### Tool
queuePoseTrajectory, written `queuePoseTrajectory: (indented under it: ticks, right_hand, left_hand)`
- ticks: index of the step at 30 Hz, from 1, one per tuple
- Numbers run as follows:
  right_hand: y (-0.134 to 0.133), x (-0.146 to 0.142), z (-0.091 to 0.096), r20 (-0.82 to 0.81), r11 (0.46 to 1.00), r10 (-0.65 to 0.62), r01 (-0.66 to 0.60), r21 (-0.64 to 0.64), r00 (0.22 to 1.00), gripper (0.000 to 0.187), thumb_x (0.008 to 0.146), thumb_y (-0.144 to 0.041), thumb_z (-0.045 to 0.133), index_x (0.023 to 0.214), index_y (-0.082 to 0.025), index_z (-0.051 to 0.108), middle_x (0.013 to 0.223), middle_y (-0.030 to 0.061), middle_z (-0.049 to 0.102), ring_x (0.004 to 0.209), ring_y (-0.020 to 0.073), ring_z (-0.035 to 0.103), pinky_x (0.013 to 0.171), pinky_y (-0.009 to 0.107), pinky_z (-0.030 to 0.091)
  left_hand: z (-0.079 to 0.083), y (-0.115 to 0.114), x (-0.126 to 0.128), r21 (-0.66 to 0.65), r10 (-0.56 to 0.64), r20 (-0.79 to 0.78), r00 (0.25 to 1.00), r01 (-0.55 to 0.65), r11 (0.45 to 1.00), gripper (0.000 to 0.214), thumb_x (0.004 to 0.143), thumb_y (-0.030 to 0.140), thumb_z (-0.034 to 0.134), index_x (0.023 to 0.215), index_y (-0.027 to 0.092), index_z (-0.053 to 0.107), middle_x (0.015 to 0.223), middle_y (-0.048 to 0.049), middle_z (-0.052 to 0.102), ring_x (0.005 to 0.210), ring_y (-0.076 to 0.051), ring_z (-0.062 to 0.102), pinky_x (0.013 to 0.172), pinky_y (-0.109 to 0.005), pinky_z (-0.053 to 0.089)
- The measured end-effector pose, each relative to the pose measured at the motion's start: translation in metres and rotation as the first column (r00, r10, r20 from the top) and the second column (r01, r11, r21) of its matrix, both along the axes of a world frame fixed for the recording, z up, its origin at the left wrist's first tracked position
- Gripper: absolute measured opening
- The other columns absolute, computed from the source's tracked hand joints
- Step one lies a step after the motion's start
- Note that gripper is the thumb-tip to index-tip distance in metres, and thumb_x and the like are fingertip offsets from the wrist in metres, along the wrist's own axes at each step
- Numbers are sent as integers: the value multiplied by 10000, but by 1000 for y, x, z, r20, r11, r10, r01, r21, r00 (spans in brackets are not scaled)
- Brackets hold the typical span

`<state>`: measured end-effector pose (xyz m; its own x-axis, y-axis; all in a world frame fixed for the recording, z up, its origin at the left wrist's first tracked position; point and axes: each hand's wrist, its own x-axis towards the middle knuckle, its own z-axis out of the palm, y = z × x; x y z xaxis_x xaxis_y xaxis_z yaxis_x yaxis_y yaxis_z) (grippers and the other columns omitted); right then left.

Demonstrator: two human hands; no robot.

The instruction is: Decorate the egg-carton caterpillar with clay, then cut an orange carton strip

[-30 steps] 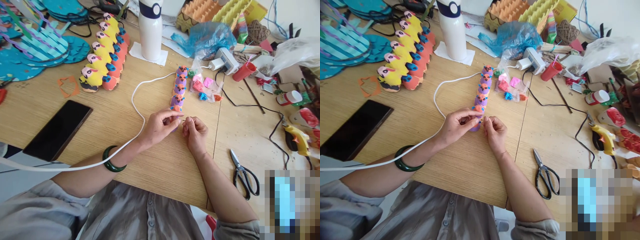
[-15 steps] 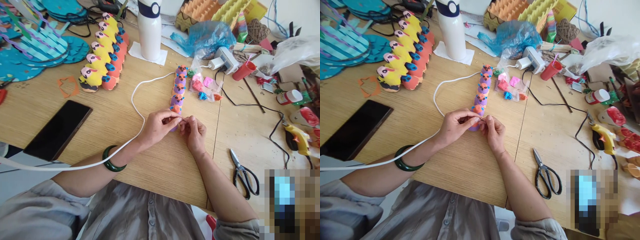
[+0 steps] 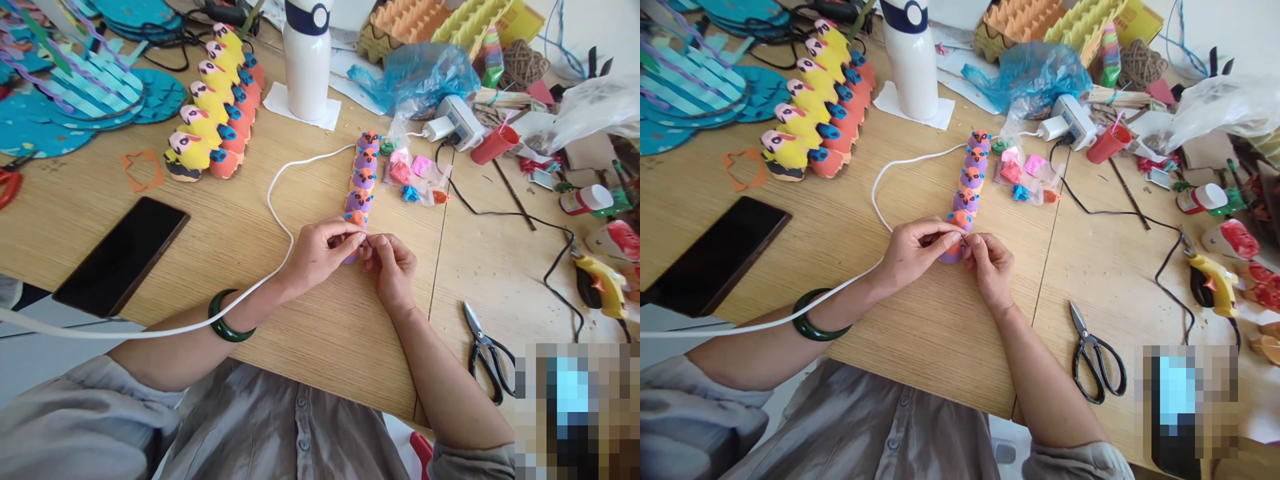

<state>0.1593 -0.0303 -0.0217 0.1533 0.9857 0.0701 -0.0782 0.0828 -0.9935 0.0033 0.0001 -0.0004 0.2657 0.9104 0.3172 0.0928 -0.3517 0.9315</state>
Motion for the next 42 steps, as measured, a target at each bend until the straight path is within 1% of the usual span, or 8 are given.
queuePoseTrajectory:
  ticks: [4, 10, 16, 20, 25, 32, 37, 42]
  right_hand:
    - [0, -1, 4, 42, 1000, 5, -5, 0, 999, 327, 857, -503, 765, 748, -206, 678, 637, -40, 609, 488, 71, 491, 469, 219, 419]
    - [0, -1, 5, 30, 1000, -1, 1, -17, 1000, 341, 840, -525, 773, 748, -210, 683, 620, -41, 603, 483, 76, 489, 461, 222, 418]
    - [-1, -1, 4, 29, 1000, 25, -25, -7, 999, 338, 880, -504, 739, 731, -206, 682, 623, -37, 600, 502, 79, 486, 493, 230, 417]
    - [-2, 0, 5, 27, 999, 42, -42, 0, 999, 347, 922, -490, 695, 723, -206, 684, 642, -30, 608, 519, 82, 496, 524, 240, 433]
    - [-1, 0, 5, 39, 999, 39, -39, -4, 998, 320, 880, -500, 741, 750, -212, 689, 643, -34, 615, 509, 84, 498, 497, 238, 429]
    - [0, 0, 5, 30, 1000, 21, -20, -21, 999, 327, 836, -522, 776, 754, -214, 701, 622, -38, 619, 485, 78, 489, 467, 226, 421]
    - [1, 0, 4, -14, 1000, 2, -2, -17, 1000, 319, 855, -487, 772, 738, -203, 682, 618, -43, 604, 483, 70, 490, 470, 213, 426]
    - [1, 1, 2, -43, 1000, 10, -10, 4, 999, 296, 864, -447, 774, 730, -200, 682, 612, -47, 598, 486, 67, 496, 470, 206, 423]
  left_hand:
    - [2, 0, 0, -23, -10, 20, 1000, 10, 1000, 176, 951, 285, 658, 937, 188, 805, 877, -32, 774, 754, -117, 669, 665, -214, 510]
    - [4, 0, 0, -107, 2, 37, 999, 2, 994, 262, 969, 377, 637, 970, 179, 809, 961, -62, 788, 821, -139, 700, 707, -224, 535]
    - [0, 1, -1, -15, 11, 3, 1000, -11, 1000, 159, 925, 318, 709, 894, 195, 804, 811, -22, 741, 678, -113, 599, 604, -230, 453]
    - [-1, 0, 0, -40, 33, 20, 999, -32, 999, 166, 929, 316, 703, 878, 193, 802, 804, -19, 737, 706, -121, 617, 645, -237, 476]
    - [-2, 0, 0, -73, 44, 34, 998, -42, 996, 182, 918, 346, 713, 886, 194, 807, 823, -25, 752, 727, -130, 636, 653, -235, 495]
    - [1, 0, 0, -135, 3, 41, 999, 3, 991, 265, 944, 387, 662, 890, 173, 808, 855, -47, 774, 754, -139, 678, 663, -231, 520]
    - [2, -1, 0, -109, -1, 46, 999, 6, 994, 216, 932, 338, 676, 938, 171, 812, 889, -52, 783, 782, -143, 687, 679, -236, 520]
    - [0, 0, -1, -74, 9, 17, 1000, -8, 997, 188, 915, 350, 712, 927, 195, 817, 839, -32, 764, 689, -122, 623, 585, -230, 460]
